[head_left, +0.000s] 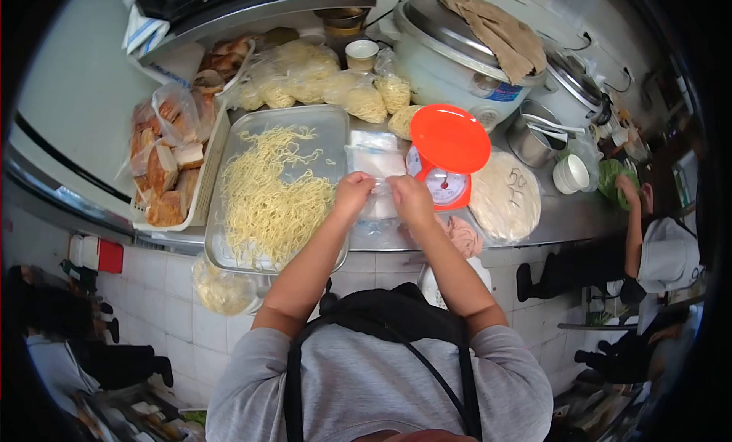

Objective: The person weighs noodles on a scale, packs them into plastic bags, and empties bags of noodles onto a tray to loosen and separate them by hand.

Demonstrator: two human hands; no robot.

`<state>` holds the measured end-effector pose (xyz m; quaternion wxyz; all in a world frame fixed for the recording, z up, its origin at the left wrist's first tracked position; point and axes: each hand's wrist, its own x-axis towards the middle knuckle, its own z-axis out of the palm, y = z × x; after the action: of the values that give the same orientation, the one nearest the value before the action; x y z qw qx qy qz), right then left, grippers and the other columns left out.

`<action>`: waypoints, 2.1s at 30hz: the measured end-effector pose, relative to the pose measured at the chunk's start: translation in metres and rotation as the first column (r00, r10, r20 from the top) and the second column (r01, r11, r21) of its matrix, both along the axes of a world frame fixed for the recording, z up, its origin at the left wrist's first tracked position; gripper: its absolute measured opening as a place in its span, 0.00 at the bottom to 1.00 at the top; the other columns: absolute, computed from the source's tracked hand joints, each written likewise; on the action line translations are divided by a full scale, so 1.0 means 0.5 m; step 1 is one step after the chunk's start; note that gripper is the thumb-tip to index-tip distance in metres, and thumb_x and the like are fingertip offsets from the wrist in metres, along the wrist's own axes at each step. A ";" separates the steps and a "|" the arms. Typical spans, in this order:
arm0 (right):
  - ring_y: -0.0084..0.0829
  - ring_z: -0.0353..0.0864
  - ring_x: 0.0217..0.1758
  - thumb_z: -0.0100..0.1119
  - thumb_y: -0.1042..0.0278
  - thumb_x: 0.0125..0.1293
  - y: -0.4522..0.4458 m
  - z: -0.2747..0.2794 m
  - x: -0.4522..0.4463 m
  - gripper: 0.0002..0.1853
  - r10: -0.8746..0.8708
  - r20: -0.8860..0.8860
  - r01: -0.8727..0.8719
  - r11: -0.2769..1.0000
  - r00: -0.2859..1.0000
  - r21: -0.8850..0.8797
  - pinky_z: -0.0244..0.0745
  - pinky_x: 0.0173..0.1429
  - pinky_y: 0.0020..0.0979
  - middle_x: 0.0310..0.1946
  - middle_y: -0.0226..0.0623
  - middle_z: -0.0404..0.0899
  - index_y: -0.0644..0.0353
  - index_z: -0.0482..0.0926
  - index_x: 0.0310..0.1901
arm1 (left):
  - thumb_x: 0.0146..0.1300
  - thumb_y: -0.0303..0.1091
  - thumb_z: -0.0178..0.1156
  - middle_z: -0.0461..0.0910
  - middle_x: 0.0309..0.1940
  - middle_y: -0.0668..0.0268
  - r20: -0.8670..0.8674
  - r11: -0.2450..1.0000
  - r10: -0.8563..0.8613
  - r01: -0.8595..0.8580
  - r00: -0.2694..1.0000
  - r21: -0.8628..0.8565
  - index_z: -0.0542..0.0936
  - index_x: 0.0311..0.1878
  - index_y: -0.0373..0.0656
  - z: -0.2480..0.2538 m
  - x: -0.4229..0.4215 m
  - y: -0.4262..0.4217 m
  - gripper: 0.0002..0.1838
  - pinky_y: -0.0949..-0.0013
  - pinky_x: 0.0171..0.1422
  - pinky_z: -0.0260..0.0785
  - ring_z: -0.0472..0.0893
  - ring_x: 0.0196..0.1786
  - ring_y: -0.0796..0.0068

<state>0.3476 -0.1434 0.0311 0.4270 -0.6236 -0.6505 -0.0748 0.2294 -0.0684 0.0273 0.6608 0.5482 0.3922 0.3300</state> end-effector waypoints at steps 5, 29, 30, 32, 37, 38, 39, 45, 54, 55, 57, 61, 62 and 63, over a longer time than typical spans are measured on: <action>0.35 0.71 0.25 0.55 0.73 0.44 -0.019 -0.018 -0.038 0.07 0.050 0.088 -0.061 0.990 0.995 0.128 0.66 0.29 0.31 0.23 0.34 0.70 0.57 0.73 0.29 | 0.50 0.31 0.53 0.70 0.18 0.73 0.013 0.999 -0.012 0.013 1.000 -0.046 0.72 0.23 0.44 0.018 -0.003 -0.021 0.04 0.82 0.25 0.57 0.66 0.21 0.86; 0.36 0.74 0.40 0.46 0.67 0.49 0.050 -0.083 -0.055 0.15 -0.149 0.230 0.243 0.850 0.962 -0.468 0.68 0.40 0.36 0.30 0.44 0.75 0.62 0.73 0.39 | 0.60 0.36 0.46 0.68 0.24 0.71 0.547 0.926 0.292 -0.374 0.785 0.043 0.68 0.34 0.43 0.276 -0.249 0.049 0.07 0.79 0.32 0.64 0.68 0.28 0.85; 0.36 0.74 0.40 0.45 0.67 0.49 0.048 -0.090 -0.060 0.15 -0.119 0.294 0.253 0.842 0.948 -0.477 0.68 0.40 0.36 0.30 0.44 0.75 0.62 0.73 0.40 | 0.60 0.35 0.46 0.67 0.24 0.72 0.514 0.906 0.296 -0.407 0.805 0.117 0.68 0.34 0.43 0.275 -0.268 0.062 0.06 0.80 0.32 0.63 0.67 0.27 0.85; 0.39 0.73 0.35 0.46 0.70 0.48 0.011 -0.090 -0.062 0.14 -0.049 0.257 0.152 0.904 0.965 -0.399 0.68 0.39 0.36 0.28 0.43 0.74 0.62 0.73 0.38 | 0.60 0.34 0.46 0.67 0.23 0.73 0.449 0.850 0.313 -0.458 0.837 0.262 0.69 0.33 0.43 0.262 -0.300 0.089 0.06 0.81 0.30 0.61 0.66 0.26 0.86; 0.43 0.72 0.38 0.52 0.68 0.45 -0.144 -0.029 0.001 0.16 -0.425 0.131 0.437 0.895 0.896 -0.083 0.66 0.42 0.40 0.34 0.46 0.72 0.61 0.72 0.39 | 0.59 0.29 0.46 0.65 0.18 0.76 0.268 0.938 0.151 -0.224 0.951 0.263 0.70 0.29 0.44 0.216 -0.232 0.055 0.04 0.83 0.25 0.54 0.62 0.21 0.88; 0.44 0.71 0.38 0.53 0.66 0.45 -0.172 -0.028 0.013 0.16 -0.550 0.178 0.572 0.814 0.816 -0.106 0.65 0.43 0.41 0.37 0.46 0.71 0.60 0.72 0.38 | 0.59 0.29 0.45 0.65 0.17 0.74 0.267 0.951 0.165 -0.225 0.949 0.213 0.69 0.29 0.44 0.209 -0.219 0.054 0.05 0.82 0.24 0.55 0.62 0.20 0.86; 0.45 0.70 0.40 0.53 0.64 0.46 -0.209 -0.068 0.025 0.16 -0.559 0.352 0.627 0.771 0.750 -0.112 0.64 0.44 0.43 0.38 0.47 0.70 0.60 0.72 0.38 | 0.59 0.29 0.45 0.66 0.17 0.74 0.248 0.953 0.131 -0.191 0.960 0.235 0.68 0.29 0.43 0.201 -0.209 0.054 0.05 0.82 0.23 0.55 0.63 0.19 0.86; 0.40 0.69 0.45 0.57 0.60 0.48 -0.156 0.071 -0.013 0.24 -0.265 -0.259 0.126 0.883 0.929 -0.451 0.64 0.48 0.34 0.44 0.45 0.68 0.62 0.69 0.46 | 0.60 0.30 0.45 0.68 0.17 0.72 0.281 0.981 -0.127 0.078 0.951 0.179 0.68 0.29 0.42 0.197 -0.144 0.022 0.05 0.82 0.24 0.57 0.66 0.20 0.85; 0.15 0.69 0.28 0.58 0.64 0.51 -0.080 0.114 -0.070 0.11 0.070 -0.871 -0.570 0.781 0.486 -0.255 0.66 0.35 0.19 0.23 0.29 0.75 0.65 0.75 0.29 | 0.57 0.31 0.49 0.68 0.17 0.71 -0.009 0.917 -0.342 0.335 0.940 0.215 0.69 0.29 0.39 0.179 -0.097 0.001 0.06 0.80 0.25 0.60 0.67 0.21 0.84; 0.14 0.69 0.28 0.57 0.65 0.52 -0.082 0.104 -0.070 0.10 0.002 -0.833 -0.493 0.807 0.553 -0.325 0.65 0.34 0.18 0.23 0.28 0.74 0.65 0.74 0.28 | 0.56 0.32 0.50 0.69 0.17 0.71 -0.011 0.916 -0.336 0.329 0.942 0.230 0.70 0.30 0.39 0.170 -0.095 0.002 0.06 0.80 0.24 0.60 0.67 0.21 0.84; 0.14 0.68 0.27 0.56 0.68 0.52 -0.080 0.086 -0.068 0.08 -0.137 -0.735 -0.324 0.833 0.664 -0.448 0.64 0.32 0.18 0.22 0.27 0.73 0.65 0.73 0.26 | 0.55 0.30 0.52 0.68 0.18 0.73 -0.031 0.630 0.008 0.019 0.999 0.776 0.70 0.31 0.40 0.165 -0.085 -0.008 0.04 0.82 0.24 0.57 0.64 0.20 0.87; 0.13 0.63 0.22 0.55 0.70 0.52 -0.077 0.054 -0.074 0.06 -0.132 -0.902 -0.133 0.970 0.410 -0.203 0.61 0.26 0.18 0.18 0.23 0.68 0.61 0.72 0.23 | 0.53 0.30 0.55 0.67 0.20 0.75 -0.121 0.815 -0.220 0.251 0.968 0.522 0.69 0.31 0.40 0.176 -0.104 -0.045 0.06 0.83 0.26 0.58 0.63 0.22 0.89; 0.14 0.61 0.21 0.55 0.70 0.52 -0.071 0.052 -0.087 0.07 -0.033 -0.935 -0.128 0.988 0.353 -0.083 0.60 0.25 0.19 0.17 0.22 0.66 0.61 0.71 0.21 | 0.53 0.30 0.55 0.67 0.20 0.75 -0.175 0.830 -0.251 0.305 0.952 0.468 0.69 0.30 0.40 0.174 -0.103 -0.058 0.06 0.83 0.26 0.58 0.63 0.23 0.89; 0.14 0.60 0.21 0.55 0.70 0.52 -0.068 0.052 -0.099 0.08 0.070 -0.952 -0.114 0.993 0.298 0.038 0.59 0.24 0.19 0.16 0.21 0.64 0.60 0.69 0.20 | 0.53 0.30 0.55 0.67 0.20 0.75 -0.225 0.840 -0.285 0.355 0.932 0.411 0.69 0.30 0.40 0.172 -0.097 -0.072 0.06 0.83 0.26 0.58 0.63 0.23 0.89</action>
<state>0.2981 -0.1772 0.0570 0.7203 -0.5169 -0.3092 0.3442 0.1810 -0.1047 0.1131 0.5313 0.7663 0.2591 0.2518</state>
